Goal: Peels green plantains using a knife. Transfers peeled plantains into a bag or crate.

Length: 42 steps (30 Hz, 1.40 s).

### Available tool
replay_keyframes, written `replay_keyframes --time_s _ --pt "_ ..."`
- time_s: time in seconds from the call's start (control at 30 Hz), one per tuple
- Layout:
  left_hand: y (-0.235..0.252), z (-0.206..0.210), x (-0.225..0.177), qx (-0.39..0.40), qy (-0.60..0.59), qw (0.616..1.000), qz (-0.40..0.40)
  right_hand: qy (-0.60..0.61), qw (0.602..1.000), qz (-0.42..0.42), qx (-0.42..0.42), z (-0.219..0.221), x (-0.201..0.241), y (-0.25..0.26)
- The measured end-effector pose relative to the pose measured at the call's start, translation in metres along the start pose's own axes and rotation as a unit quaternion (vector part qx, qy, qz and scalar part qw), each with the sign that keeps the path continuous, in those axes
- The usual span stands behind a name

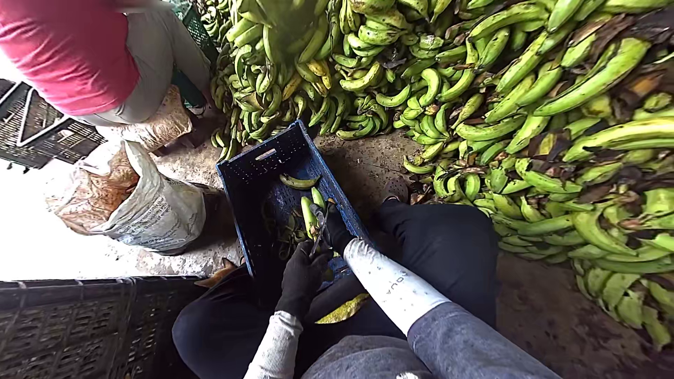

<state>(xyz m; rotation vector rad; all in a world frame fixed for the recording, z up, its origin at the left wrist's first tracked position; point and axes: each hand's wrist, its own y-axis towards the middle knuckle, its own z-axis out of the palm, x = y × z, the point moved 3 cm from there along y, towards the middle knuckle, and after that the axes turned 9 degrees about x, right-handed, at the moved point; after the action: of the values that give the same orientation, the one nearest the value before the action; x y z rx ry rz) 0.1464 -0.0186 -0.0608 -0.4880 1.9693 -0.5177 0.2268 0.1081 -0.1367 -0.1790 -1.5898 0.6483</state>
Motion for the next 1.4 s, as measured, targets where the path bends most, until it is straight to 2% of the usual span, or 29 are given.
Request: replay_keyframes --time_s 0.13,0.2,0.27,0.33,0.47,0.53,0.63,0.7,0.73,0.83,0.9,0.97,1.03,1.1,1.2,1.33,1.4 --pt "-0.01 -0.005 -0.002 -0.003 -0.094 0.995 0.014 0.012 1.0 -0.003 -0.002 0.001 0.004 0.006" --pt "-0.032 -0.006 -0.008 0.016 -0.098 0.994 0.037 0.028 0.999 -0.017 -0.034 -0.022 -0.003 0.023" --pt "-0.057 -0.009 -0.011 0.042 -0.102 0.993 0.048 0.106 0.991 -0.01 -0.083 -0.05 0.0 0.041" --pt "-0.065 -0.007 -0.003 0.05 -0.159 0.985 0.047 0.136 0.988 0.001 -0.071 -0.056 0.012 0.04" --pt "-0.051 -0.011 0.008 0.014 -0.219 0.97 0.101 0.053 0.998 -0.03 -0.012 -0.046 0.024 0.034" --pt "-0.039 -0.017 0.008 -0.025 -0.152 0.979 0.132 -0.027 0.998 -0.051 0.024 -0.052 0.016 0.037" --pt "-0.022 -0.032 0.009 -0.081 0.053 0.983 0.154 -0.088 0.992 -0.027 0.083 -0.042 0.01 0.019" --pt "-0.016 -0.036 0.003 -0.113 0.142 0.965 0.192 -0.034 0.98 0.003 0.196 -0.018 0.007 -0.002" --pt "-0.014 -0.036 0.0 -0.119 0.163 0.958 0.204 0.04 0.969 -0.001 0.242 -0.006 0.003 -0.008" --pt "-0.01 -0.032 -0.004 -0.109 0.121 0.97 0.182 0.271 0.922 -0.065 0.268 0.016 -0.002 -0.01" --pt "-0.009 -0.03 -0.003 -0.102 0.03 0.985 0.138 0.358 0.9 -0.048 0.245 0.017 0.003 -0.005" --pt "-0.006 -0.027 0.0 -0.097 -0.073 0.986 0.113 0.368 0.909 -0.041 0.19 0.011 0.011 0.002" --pt "-0.007 -0.024 0.0 -0.081 -0.137 0.982 0.103 0.263 0.955 -0.045 0.128 0.005 0.021 0.004" --pt "-0.011 -0.02 -0.005 -0.062 -0.184 0.977 0.091 0.148 0.984 -0.041 0.091 0.0 0.031 0.001" --pt "-0.021 -0.019 -0.009 -0.05 -0.206 0.974 0.08 0.085 0.994 -0.032 0.058 -0.006 0.035 0.007" --pt "-0.057 -0.029 -0.013 -0.023 -0.199 0.969 0.145 0.1 0.984 -0.114 -0.088 -0.077 0.059 0.048" --pt "-0.053 -0.029 -0.01 -0.014 -0.176 0.971 0.162 0.096 0.982 -0.139 -0.08 -0.1 0.079 0.051"
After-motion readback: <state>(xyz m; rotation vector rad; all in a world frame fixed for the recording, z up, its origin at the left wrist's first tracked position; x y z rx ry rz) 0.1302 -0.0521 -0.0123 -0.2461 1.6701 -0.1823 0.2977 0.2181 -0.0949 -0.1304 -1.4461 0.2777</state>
